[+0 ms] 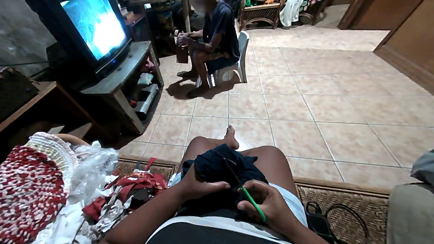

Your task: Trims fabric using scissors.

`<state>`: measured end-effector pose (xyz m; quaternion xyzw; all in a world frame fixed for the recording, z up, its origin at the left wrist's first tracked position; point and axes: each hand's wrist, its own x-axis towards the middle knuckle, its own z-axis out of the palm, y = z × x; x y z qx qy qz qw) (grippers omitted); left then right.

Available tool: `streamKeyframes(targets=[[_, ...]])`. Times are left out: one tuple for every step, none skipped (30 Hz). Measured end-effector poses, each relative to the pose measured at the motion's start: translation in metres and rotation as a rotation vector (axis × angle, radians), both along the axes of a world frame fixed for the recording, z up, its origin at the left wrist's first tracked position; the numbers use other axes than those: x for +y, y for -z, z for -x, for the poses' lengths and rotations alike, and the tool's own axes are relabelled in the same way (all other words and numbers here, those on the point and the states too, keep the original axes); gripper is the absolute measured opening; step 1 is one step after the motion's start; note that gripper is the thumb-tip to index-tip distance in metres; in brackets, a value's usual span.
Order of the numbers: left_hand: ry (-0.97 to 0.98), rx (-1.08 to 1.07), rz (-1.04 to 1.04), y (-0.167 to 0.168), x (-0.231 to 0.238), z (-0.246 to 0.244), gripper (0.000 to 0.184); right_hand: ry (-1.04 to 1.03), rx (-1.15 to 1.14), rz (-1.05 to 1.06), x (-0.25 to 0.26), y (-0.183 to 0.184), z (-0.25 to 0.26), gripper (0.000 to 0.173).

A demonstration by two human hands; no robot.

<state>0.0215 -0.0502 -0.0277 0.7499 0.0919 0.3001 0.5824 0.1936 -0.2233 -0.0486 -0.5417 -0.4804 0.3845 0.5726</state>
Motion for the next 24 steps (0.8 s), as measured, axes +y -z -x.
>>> streamKeyframes(targets=[[0.016,0.025,0.020,-0.003,0.001,0.002,0.054,0.001,-0.001,0.004,0.000,0.000,0.000,0.036],[0.043,0.037,0.074,-0.008,0.002,0.004,0.057,0.003,-0.004,0.004,0.000,0.000,0.000,0.036],[0.059,0.041,0.159,-0.013,0.003,0.007,0.060,0.003,-0.008,0.005,-0.001,-0.001,0.000,0.036],[0.065,0.039,0.261,-0.018,0.004,0.009,0.068,0.002,-0.007,0.006,-0.001,-0.001,0.000,0.037],[0.050,0.031,0.371,-0.022,0.005,0.011,0.076,-0.001,-0.011,0.005,-0.001,-0.001,0.000,0.037],[0.021,0.037,0.475,-0.026,0.006,0.012,0.077,-0.004,-0.016,0.006,-0.001,-0.001,0.001,0.037],[0.000,0.046,0.554,-0.032,0.008,0.011,0.066,-0.011,-0.025,0.006,-0.001,-0.002,0.001,0.037],[-0.011,0.029,0.606,-0.035,0.010,0.008,0.056,-0.017,-0.033,0.005,-0.001,-0.002,0.000,0.037],[-0.015,0.002,0.620,-0.036,0.012,0.004,0.047,-0.020,-0.051,0.002,-0.001,-0.001,0.000,0.038],[-0.006,-0.026,0.599,-0.035,0.014,0.002,0.040,-0.022,-0.076,-0.003,0.000,-0.001,0.000,0.038],[0.007,-0.044,0.569,-0.034,0.016,0.000,0.035,-0.024,-0.087,-0.005,0.000,-0.001,-0.001,0.039],[0.013,-0.054,0.544,-0.034,0.016,-0.002,0.030,-0.026,-0.087,-0.006,0.000,-0.001,-0.001,0.039],[0.012,-0.060,0.535,-0.033,0.015,-0.003,0.029,-0.029,-0.085,-0.007,0.000,-0.001,-0.002,0.039],[-0.001,-0.059,0.546,-0.033,0.013,-0.004,0.029,-0.030,-0.082,-0.007,0.000,-0.001,-0.002,0.039],[-0.015,-0.055,0.565,-0.033,0.012,-0.004,0.030,-0.034,-0.075,-0.012,0.000,0.000,-0.002,0.040],[-0.033,-0.051,0.587,-0.033,0.010,-0.004,0.032,-0.039,-0.061,-0.016,0.000,0.000,-0.003,0.041],[-0.060,-0.042,0.614,-0.034,0.008,-0.005,0.033,-0.046,-0.038,-0.016,0.000,0.000,-0.003,0.042],[-0.086,-0.031,0.639,-0.034,0.006,-0.005,0.035,-0.055,-0.004,-0.011,-0.001,-0.001,-0.004,0.042],[-0.106,-0.020,0.657,-0.034,0.006,-0.006,0.037,-0.062,0.032,-0.005,-0.001,-0.001,-0.004,0.043],[-0.114,-0.012,0.664,-0.033,0.005,-0.006,0.038,-0.070,0.065,0.003,-0.001,-0.001,-0.004,0.043],[-0.111,-0.009,0.664,-0.032,0.006,-0.006,0.038,-0.080,0.087,0.015,-0.001,-0.002,-0.004,0.043],[-0.098,-0.015,0.668,-0.030,0.007,-0.006,0.038,-0.090,0.104,0.033,0.000,-0.002,-0.005,0.043],[-0.090,-0.021,0.675,-0.029,0.007,-0.007,0.037,-0.099,0.109,0.053,0.000,-0.003,-0.005,0.043],[-0.091,-0.022,0.685,-0.029,0.007,-0.008,0.034,-0.110,0.107,0.072,0.001,-0.004,-0.006,0.044]])
